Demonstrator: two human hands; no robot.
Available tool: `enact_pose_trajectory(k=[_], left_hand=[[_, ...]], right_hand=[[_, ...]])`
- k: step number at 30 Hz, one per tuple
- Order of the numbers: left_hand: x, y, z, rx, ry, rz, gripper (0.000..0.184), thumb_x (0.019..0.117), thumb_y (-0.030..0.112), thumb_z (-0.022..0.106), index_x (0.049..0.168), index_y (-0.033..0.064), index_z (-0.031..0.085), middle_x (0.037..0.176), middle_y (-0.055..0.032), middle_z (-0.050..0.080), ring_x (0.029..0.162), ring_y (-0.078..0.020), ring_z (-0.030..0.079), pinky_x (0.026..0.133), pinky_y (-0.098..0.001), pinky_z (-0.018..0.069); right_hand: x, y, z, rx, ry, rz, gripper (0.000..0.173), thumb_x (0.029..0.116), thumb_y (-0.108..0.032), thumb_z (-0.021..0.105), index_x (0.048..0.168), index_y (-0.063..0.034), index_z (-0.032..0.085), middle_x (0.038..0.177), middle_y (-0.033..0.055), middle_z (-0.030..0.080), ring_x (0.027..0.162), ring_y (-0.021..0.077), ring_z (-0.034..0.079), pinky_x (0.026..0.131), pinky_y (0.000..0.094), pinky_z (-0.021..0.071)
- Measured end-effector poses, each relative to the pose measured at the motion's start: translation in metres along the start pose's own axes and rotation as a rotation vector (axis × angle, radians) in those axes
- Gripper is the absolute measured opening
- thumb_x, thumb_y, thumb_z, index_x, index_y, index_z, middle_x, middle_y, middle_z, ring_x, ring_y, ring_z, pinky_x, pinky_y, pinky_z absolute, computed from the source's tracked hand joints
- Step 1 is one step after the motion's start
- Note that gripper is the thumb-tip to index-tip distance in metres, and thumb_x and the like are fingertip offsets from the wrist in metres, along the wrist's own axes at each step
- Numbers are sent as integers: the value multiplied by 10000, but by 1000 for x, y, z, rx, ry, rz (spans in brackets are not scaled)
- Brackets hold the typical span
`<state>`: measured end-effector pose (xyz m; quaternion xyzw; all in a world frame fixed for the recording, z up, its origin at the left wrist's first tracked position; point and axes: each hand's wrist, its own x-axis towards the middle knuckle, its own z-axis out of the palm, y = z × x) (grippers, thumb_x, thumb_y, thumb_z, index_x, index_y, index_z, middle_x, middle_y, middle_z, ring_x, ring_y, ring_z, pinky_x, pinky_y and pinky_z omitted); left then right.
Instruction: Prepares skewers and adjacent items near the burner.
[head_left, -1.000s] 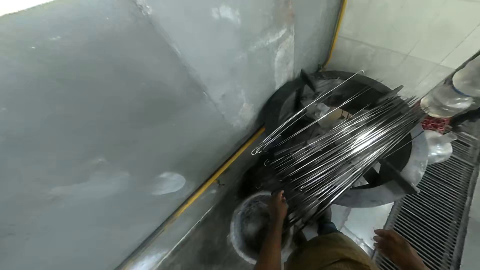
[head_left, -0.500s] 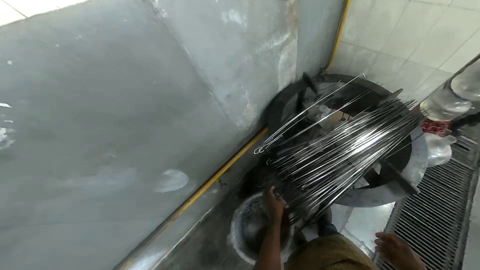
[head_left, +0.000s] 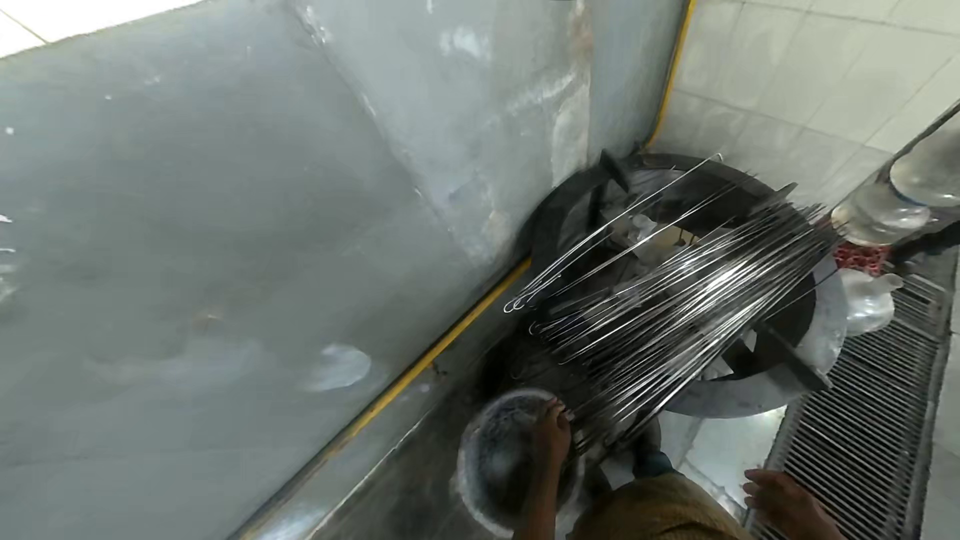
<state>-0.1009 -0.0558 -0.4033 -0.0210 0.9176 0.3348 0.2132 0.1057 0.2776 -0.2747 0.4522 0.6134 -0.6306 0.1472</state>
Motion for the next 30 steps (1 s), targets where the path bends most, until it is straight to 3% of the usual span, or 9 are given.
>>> enact_pose_trajectory(k=[3,5,9,16,20,23,25,27,30], left_hand=[[2,10,-5,52,10,-14,325,1041,274,581,1209,46,740,1368,-125,663,1294,-271,610,1140,-463,439],[7,22,-12,103,-13,-54,346,1047,325,568,1229,80,732,1323,-110,681,1259,-269,625,1119,-493,446],[28,44,-18,112,8,-42,364,1059,302,545,1311,80,686,1340,-137,669,1289,-302,604,1133,-505,434],[58,85,-5,159,-127,-5,413,1047,255,565,1418,77,595,1405,-149,627,1332,-297,581,1153,-474,435],[57,79,2,157,-124,-64,492,1059,340,566,1454,48,536,1313,-149,682,1246,-301,642,1099,-494,476],[63,65,-6,229,-290,-59,494,1103,414,428,1428,74,580,1372,-156,652,1329,-314,581,1151,-541,396],[67,55,-13,231,-408,-17,488,1117,379,394,1464,73,550,1453,-172,592,1385,-318,537,1177,-535,378],[71,51,-22,178,-458,-5,461,1108,296,445,1498,60,509,1490,-183,557,1397,-311,529,1190,-496,385],[81,48,-31,61,-418,-59,421,1109,219,456,1471,12,521,1379,-203,630,1281,-302,619,1128,-453,460]], right_hand=[[2,-2,4,4,-1,14,270,1026,-50,560,1289,8,543,1047,104,677,874,160,699,765,322,592],[3,-3,5,8,-7,21,269,1030,-55,555,1291,6,539,1041,99,673,871,156,695,762,322,590],[5,-1,1,26,2,17,266,1024,-51,566,1282,3,538,1030,93,676,857,155,701,759,323,597],[6,0,-6,13,60,45,290,1023,-54,567,1303,16,536,1057,120,670,866,171,689,768,343,589],[7,-2,-9,34,69,55,286,1029,-53,561,1305,17,535,1072,132,668,883,182,693,775,348,591],[11,-3,-9,34,64,62,293,1026,-61,564,1308,9,532,1074,121,663,882,172,688,774,340,588],[13,-4,-10,34,61,58,294,1024,-68,573,1303,13,530,1066,123,663,871,173,692,771,340,592],[16,-5,-11,26,58,63,294,1028,-71,571,1308,11,532,1066,122,664,870,171,693,769,335,592],[19,-4,-12,12,54,57,281,1026,-67,572,1293,11,539,1050,115,668,853,164,694,744,323,592]])
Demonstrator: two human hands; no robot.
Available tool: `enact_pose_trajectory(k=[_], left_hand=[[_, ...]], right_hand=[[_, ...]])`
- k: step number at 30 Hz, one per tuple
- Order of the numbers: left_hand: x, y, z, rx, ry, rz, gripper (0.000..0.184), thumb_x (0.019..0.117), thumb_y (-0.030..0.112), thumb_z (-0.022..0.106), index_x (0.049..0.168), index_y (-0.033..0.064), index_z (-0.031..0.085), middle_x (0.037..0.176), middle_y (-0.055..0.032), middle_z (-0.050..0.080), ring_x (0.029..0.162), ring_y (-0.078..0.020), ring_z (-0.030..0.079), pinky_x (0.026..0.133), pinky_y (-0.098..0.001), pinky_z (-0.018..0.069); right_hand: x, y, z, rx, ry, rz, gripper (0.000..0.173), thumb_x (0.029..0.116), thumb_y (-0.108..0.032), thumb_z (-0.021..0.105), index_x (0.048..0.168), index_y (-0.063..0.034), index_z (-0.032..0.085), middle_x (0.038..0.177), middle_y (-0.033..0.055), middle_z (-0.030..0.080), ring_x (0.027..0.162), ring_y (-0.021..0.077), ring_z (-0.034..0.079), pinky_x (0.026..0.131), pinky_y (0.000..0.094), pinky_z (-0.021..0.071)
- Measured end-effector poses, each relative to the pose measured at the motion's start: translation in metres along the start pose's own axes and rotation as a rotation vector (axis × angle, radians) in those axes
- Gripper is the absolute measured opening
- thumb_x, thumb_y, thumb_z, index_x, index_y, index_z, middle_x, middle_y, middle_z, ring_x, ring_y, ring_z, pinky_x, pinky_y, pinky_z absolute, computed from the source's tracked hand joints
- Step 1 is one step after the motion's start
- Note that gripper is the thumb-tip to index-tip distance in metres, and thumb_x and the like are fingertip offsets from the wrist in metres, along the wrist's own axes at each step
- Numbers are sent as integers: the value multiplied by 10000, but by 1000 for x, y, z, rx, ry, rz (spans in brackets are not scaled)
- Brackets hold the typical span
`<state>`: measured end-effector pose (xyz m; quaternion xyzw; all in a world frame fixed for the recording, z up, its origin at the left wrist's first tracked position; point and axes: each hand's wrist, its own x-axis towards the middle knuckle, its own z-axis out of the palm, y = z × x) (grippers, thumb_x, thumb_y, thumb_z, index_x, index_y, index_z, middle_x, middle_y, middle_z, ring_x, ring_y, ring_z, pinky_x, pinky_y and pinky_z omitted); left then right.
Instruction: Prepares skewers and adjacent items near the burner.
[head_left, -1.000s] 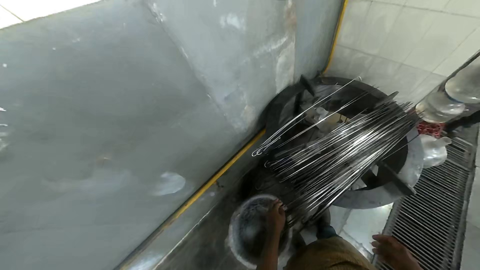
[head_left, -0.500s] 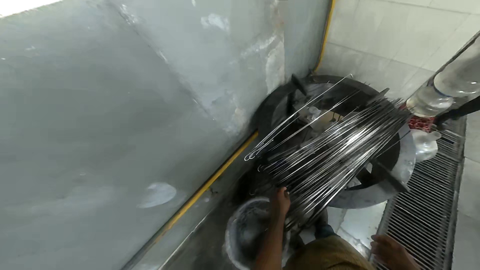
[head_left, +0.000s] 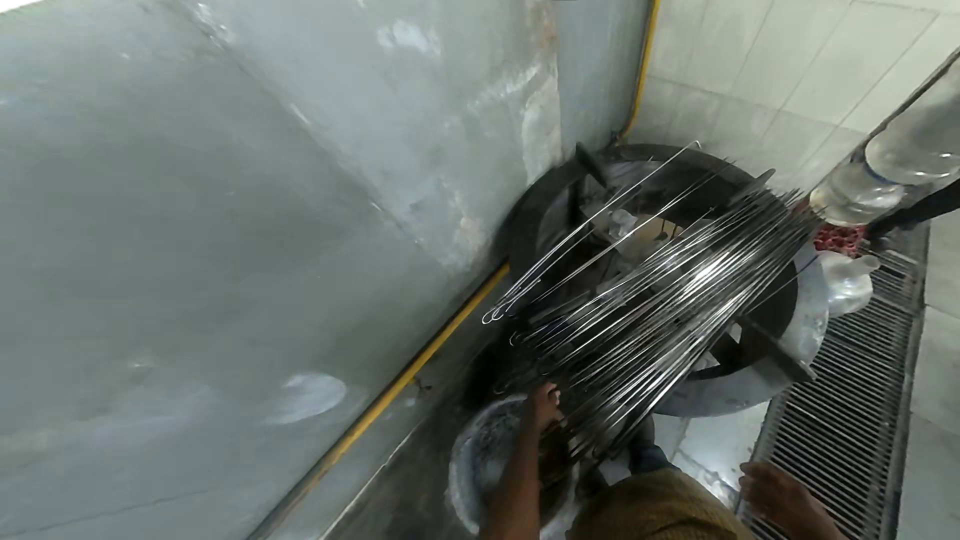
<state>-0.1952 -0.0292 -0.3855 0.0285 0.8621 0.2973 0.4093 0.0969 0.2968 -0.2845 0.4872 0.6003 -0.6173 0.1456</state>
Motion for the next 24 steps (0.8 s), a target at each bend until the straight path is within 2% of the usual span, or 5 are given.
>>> enact_pose_trajectory(k=[2,7,12,20,24], left_hand=[[5,1,-7,-46,19,-15,407,1112,211,446,1450,3,535,1299,-199,667,1210,-296,652,1084,-445,491],[11,7,-20,-122,116,-34,355,1104,189,476,1399,25,587,1281,-163,690,1187,-271,670,1071,-447,500],[19,-3,-21,-264,103,-19,335,1077,149,538,1361,-19,594,1257,-189,684,1078,-245,709,974,-390,563],[19,-1,-26,-337,53,-31,353,1106,141,465,1396,-38,554,1326,-222,640,1142,-256,689,1009,-375,547],[23,-7,-29,-338,54,-8,346,1112,153,446,1366,-39,581,1355,-214,634,1214,-268,662,1074,-406,516]], right_hand=[[-1,-2,-1,-14,2,-4,283,1029,-68,567,1299,14,541,1055,119,670,857,164,692,747,321,587],[-3,-5,-1,-6,16,22,275,1028,-46,559,1296,11,539,1034,109,665,849,158,688,739,313,583],[-4,-7,0,16,17,23,259,1028,-45,562,1283,0,550,1018,97,671,848,152,692,741,305,586],[-1,-4,-3,1,29,29,274,1018,-33,572,1287,15,544,1027,116,673,850,170,690,750,325,585],[0,-1,-4,8,11,27,261,1021,-41,570,1276,7,541,1001,91,674,826,147,690,731,305,586]])
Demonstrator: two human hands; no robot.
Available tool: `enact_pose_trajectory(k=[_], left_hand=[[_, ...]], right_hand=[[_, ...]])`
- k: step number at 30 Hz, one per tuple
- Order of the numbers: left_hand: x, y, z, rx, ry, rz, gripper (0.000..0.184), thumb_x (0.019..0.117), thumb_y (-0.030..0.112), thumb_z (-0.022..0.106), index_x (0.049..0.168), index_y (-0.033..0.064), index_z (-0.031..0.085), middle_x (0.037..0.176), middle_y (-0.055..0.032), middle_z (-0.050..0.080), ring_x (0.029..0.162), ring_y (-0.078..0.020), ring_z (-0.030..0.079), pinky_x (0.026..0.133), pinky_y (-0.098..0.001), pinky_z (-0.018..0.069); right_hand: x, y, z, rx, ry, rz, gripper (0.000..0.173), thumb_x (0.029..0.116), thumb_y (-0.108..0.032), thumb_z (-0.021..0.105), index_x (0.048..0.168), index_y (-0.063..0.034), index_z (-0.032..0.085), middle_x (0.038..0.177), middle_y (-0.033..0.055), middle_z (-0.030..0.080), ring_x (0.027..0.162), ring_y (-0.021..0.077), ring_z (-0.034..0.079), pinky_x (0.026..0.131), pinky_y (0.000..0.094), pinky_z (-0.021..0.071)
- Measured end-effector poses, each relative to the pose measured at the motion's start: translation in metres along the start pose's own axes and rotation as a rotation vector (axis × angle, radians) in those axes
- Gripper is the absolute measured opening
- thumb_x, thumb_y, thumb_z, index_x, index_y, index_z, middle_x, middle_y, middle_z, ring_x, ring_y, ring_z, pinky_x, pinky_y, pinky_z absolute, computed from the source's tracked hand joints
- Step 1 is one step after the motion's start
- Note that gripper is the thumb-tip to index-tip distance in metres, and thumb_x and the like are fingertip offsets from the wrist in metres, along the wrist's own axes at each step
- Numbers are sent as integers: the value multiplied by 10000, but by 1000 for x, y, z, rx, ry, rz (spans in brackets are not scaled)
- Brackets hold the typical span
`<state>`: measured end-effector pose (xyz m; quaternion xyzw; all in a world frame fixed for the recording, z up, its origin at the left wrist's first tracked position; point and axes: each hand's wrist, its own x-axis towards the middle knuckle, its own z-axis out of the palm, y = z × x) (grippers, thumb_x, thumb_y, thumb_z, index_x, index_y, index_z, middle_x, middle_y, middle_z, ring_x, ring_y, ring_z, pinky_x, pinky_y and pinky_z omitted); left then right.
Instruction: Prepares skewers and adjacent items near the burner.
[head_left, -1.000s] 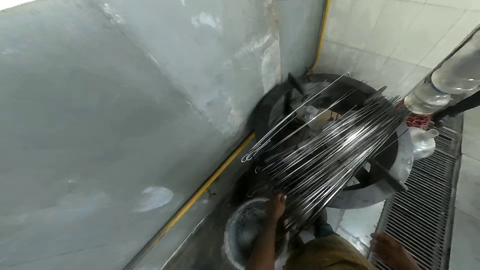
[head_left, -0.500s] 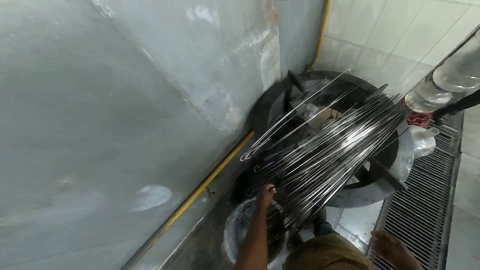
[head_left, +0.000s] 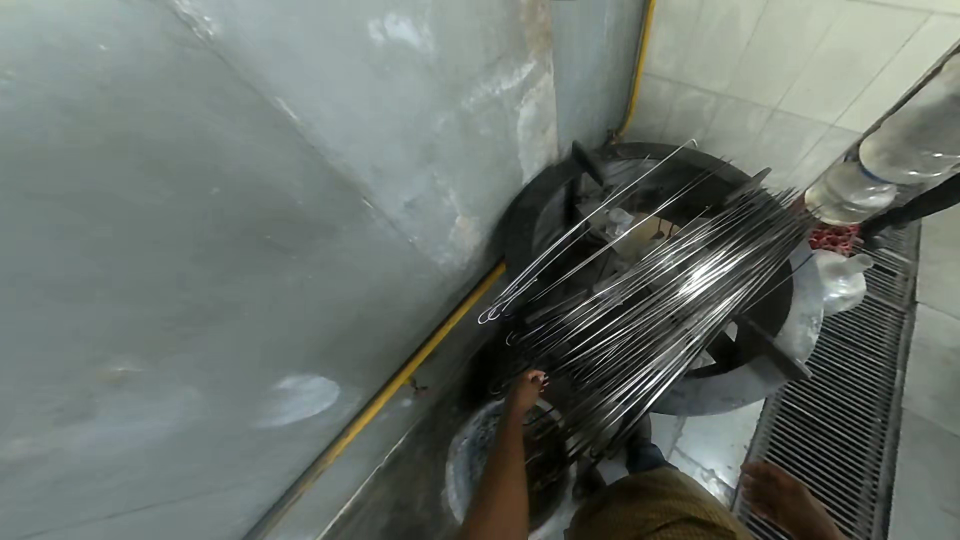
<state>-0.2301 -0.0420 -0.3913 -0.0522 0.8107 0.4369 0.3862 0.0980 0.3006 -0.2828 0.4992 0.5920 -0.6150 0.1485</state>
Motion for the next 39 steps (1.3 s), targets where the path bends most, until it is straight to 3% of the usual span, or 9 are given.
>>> enact_pose_trajectory(k=[6,9,12,14,17,22,29,31,39], left_hand=[[-12,11,3,272,121,12,324,1097,194,490,1321,33,660,1317,-175,676,1257,-307,631,1110,-496,462],[-17,8,22,371,308,33,310,1070,186,544,1336,80,664,1336,-156,669,1265,-303,628,1108,-487,475],[-28,-2,47,510,481,145,292,1019,177,599,1281,119,715,1371,-178,631,1319,-372,557,1125,-552,406],[-36,-4,59,552,406,219,289,1032,186,557,1248,98,727,1319,-172,663,1279,-357,588,1126,-515,421],[-41,-2,70,559,164,156,376,1092,204,432,1374,88,653,1395,-141,638,1326,-280,590,1164,-429,427],[-47,-1,85,484,42,-11,445,1127,260,353,1506,93,516,1484,-145,578,1391,-283,541,1188,-468,394],[-79,-33,128,502,244,192,331,1043,127,513,1308,68,702,1521,-184,531,1384,-323,540,1170,-424,415],[-80,-35,134,481,266,186,340,1047,135,511,1327,58,688,1542,-187,509,1416,-332,508,1198,-429,379],[-57,3,108,474,150,140,388,1057,233,538,1407,86,619,1484,-140,564,1365,-290,550,1166,-426,422]], right_hand=[[2,2,0,-33,-5,-9,288,1024,-60,580,1300,11,542,1026,109,673,843,159,691,747,318,586],[6,2,0,-20,8,0,280,1026,-55,574,1296,9,545,1018,112,675,825,165,692,732,317,589],[5,1,0,-26,5,6,284,1022,-59,583,1296,7,547,1031,117,674,836,166,693,735,319,587],[4,2,0,-23,0,4,277,1023,-58,581,1290,6,549,1038,123,669,846,172,692,742,324,587],[5,5,0,-24,-11,-3,274,1024,-53,576,1291,4,556,1045,121,676,854,171,696,751,327,591],[5,6,1,-35,-7,-8,283,1028,-49,553,1304,14,544,1045,124,679,841,172,692,733,331,585],[8,11,1,-31,-6,12,278,1029,-50,562,1300,8,549,1040,126,684,844,174,696,739,329,586],[8,11,2,-35,-8,10,283,1028,-50,566,1304,11,552,1041,129,685,846,174,696,739,327,586],[10,8,0,-25,1,24,270,1036,-44,551,1301,9,544,1045,130,670,849,175,689,738,326,581]])
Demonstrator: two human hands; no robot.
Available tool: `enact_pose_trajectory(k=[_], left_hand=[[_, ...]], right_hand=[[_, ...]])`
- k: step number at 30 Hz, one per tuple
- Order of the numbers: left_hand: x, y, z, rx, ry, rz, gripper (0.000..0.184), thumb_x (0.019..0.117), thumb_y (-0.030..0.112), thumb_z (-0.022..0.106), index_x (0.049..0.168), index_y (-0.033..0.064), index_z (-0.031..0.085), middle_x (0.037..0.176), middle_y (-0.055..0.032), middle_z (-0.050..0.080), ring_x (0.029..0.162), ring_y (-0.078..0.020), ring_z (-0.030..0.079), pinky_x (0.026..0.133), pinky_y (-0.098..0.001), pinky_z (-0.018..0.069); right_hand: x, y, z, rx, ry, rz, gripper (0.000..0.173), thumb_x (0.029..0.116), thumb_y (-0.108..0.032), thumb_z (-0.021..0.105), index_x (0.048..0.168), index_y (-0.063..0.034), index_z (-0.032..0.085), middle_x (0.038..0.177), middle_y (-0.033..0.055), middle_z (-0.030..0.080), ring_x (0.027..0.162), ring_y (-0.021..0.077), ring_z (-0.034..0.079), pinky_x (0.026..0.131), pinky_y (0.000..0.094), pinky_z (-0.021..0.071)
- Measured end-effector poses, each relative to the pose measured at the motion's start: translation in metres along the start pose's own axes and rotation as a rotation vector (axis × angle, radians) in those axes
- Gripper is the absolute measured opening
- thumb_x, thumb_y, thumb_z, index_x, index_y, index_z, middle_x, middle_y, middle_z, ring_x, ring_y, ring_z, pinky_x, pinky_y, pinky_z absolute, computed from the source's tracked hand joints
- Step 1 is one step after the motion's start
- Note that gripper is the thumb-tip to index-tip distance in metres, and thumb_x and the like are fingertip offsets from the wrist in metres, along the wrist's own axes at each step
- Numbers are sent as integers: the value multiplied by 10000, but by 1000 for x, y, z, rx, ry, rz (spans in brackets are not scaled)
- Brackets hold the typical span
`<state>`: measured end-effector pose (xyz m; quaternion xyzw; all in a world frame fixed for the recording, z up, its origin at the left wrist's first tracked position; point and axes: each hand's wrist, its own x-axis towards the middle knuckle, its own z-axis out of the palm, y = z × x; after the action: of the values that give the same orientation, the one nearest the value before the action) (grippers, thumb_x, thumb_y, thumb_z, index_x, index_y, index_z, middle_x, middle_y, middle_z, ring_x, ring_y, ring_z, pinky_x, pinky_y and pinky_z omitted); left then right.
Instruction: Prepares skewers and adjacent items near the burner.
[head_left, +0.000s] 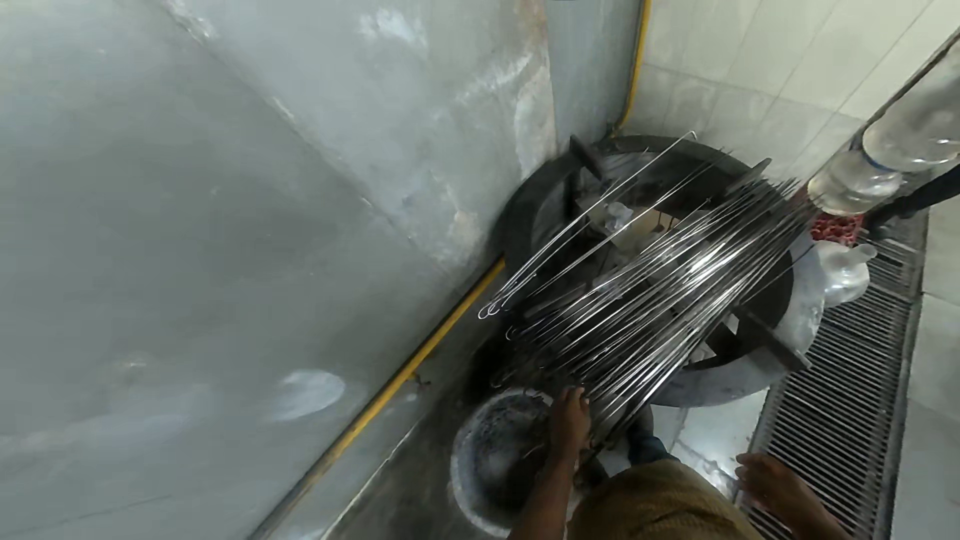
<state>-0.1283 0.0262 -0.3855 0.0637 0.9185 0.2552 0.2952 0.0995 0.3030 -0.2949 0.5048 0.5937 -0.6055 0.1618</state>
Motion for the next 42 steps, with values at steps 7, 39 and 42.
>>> enact_pose_trajectory(k=[7,39,42], left_hand=[[14,20,0,-343,45,-257,456,1093,139,456,1537,42,423,1413,-185,614,1299,-310,608,1113,-461,474],[26,46,-24,-543,122,-552,495,997,126,649,1396,-122,494,1407,-324,542,1292,-398,562,1068,-507,474],[23,44,-37,-268,2,-470,437,1026,189,602,1383,-58,555,1429,-272,567,1359,-380,539,1123,-530,438]], right_hand=[[-3,7,-7,10,16,-8,282,1028,-46,560,1303,17,546,1045,133,677,847,178,693,742,331,585],[-5,21,-14,95,29,12,268,1025,-29,555,1286,26,545,1034,129,660,838,176,679,732,338,577],[-4,18,-10,81,13,15,298,1030,-50,556,1320,18,540,1059,135,663,846,178,678,745,340,576]])
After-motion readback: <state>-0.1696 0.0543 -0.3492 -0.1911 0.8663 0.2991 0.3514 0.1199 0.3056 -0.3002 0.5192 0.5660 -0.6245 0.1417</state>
